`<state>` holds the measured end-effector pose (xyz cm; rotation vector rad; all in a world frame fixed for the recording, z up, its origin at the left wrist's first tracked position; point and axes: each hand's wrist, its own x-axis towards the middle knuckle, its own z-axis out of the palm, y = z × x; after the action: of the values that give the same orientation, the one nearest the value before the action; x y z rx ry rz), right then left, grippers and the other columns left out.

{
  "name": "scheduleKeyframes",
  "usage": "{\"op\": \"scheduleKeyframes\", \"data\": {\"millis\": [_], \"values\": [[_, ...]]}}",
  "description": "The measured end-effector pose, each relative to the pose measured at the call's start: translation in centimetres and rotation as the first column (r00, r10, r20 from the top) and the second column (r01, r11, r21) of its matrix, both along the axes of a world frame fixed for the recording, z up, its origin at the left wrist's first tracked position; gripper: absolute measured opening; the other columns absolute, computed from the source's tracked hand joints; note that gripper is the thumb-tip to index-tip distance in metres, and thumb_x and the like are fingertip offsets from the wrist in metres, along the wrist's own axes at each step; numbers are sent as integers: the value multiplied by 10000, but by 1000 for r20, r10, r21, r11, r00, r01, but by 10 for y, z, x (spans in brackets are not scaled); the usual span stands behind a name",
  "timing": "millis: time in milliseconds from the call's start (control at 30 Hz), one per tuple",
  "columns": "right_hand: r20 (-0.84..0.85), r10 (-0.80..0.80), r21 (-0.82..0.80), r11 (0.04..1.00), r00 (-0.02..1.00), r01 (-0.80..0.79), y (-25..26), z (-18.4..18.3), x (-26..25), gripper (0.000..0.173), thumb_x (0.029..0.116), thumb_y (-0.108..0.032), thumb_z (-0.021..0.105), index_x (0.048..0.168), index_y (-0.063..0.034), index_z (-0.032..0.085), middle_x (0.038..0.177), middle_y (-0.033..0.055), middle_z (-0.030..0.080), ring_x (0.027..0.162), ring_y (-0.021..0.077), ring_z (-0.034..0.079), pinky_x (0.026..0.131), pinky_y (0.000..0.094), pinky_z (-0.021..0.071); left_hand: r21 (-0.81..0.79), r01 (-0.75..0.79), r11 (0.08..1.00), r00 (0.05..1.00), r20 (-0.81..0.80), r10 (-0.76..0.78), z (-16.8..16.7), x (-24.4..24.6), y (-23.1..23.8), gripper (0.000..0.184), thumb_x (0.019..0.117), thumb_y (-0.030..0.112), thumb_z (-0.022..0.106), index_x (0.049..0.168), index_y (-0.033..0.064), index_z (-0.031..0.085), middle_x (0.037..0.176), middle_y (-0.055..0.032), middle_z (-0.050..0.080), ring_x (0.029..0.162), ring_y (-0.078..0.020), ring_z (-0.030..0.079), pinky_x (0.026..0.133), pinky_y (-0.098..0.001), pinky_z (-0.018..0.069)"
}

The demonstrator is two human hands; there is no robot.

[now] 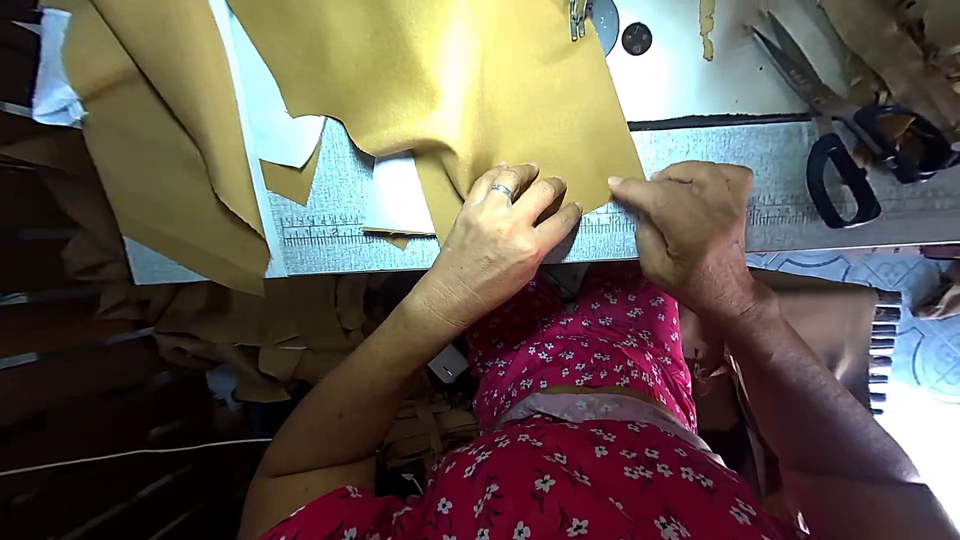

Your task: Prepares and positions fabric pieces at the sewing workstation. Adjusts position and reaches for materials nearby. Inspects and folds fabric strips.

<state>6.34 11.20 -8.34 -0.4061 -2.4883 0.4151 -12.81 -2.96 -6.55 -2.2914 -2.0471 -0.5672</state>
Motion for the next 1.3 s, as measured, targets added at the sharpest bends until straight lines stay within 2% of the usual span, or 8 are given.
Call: {"op": "scheduleKeyframes", "data": {"millis": [100,267,500,733,833,1000,1167,1300], "values": [[93,49,31,998,994,-52,-5,5,2,329,950,-37,538,1164,-117,775,1097,119,752,983,353,640,823,525,414,-18,-31,999,999,26,32,4,7,-1,271,970,40,554,1135,98,761,1218,-184,705,1213,-447,621,1042,-587,466],[102,41,102,993,994,-52,-5,1,-2,337,917,-71,532,1125,-157,783,1076,130,732,941,351,633,789,512,417,-91,-101,991,986,121,112,-1,15,-6,378,969,326,519,1188,128,756,1456,-174,590,1416,-536,417,1091,-825,184],[107,42,100,994,993,-53,3,0,-11,331,917,-86,525,1099,-159,792,1063,131,731,915,354,625,784,510,407,-95,-95,991,973,202,113,-5,4,-4,418,965,372,527,1226,131,746,1490,-152,565,1426,-526,408,1091,-812,204],[167,45,24,998,985,-49,25,11,-39,331,915,-25,533,1129,-107,772,1108,175,701,983,416,609,799,569,406,-146,-104,984,958,250,138,0,-24,25,418,985,348,490,1231,111,730,1519,-140,538,1468,-515,346,1129,-796,121],[162,6,47,999,987,-13,37,8,-53,354,931,-34,511,1126,-161,778,1088,141,710,992,388,611,824,539,400,-135,-96,986,958,257,129,-3,-38,39,425,990,346,461,1232,112,720,1518,-128,542,1474,-495,350,1131,-793,126],[149,-59,41,998,987,54,49,3,-69,357,961,-50,496,1166,-162,767,1150,134,702,1016,380,600,847,542,386,-166,-92,982,960,248,132,-1,-57,62,419,981,345,475,1237,108,708,1538,-119,520,1494,-478,320,1138,-787,104],[115,-171,97,982,978,161,44,-2,-69,402,997,-99,474,1334,-148,689,1236,151,694,1099,395,609,862,548,412,-137,-82,987,959,260,116,-4,-77,85,407,966,325,512,1238,92,706,1514,-125,545,1472,-458,375,1136,-789,107],[88,-189,107,978,978,179,44,-4,-70,362,1005,-126,492,1305,-118,694,1205,153,700,1120,396,616,884,554,427,-119,-81,990,954,278,112,-3,-88,99,403,963,316,524,1236,82,705,1488,-140,567,1468,-447,387,1146,-754,139]]}}
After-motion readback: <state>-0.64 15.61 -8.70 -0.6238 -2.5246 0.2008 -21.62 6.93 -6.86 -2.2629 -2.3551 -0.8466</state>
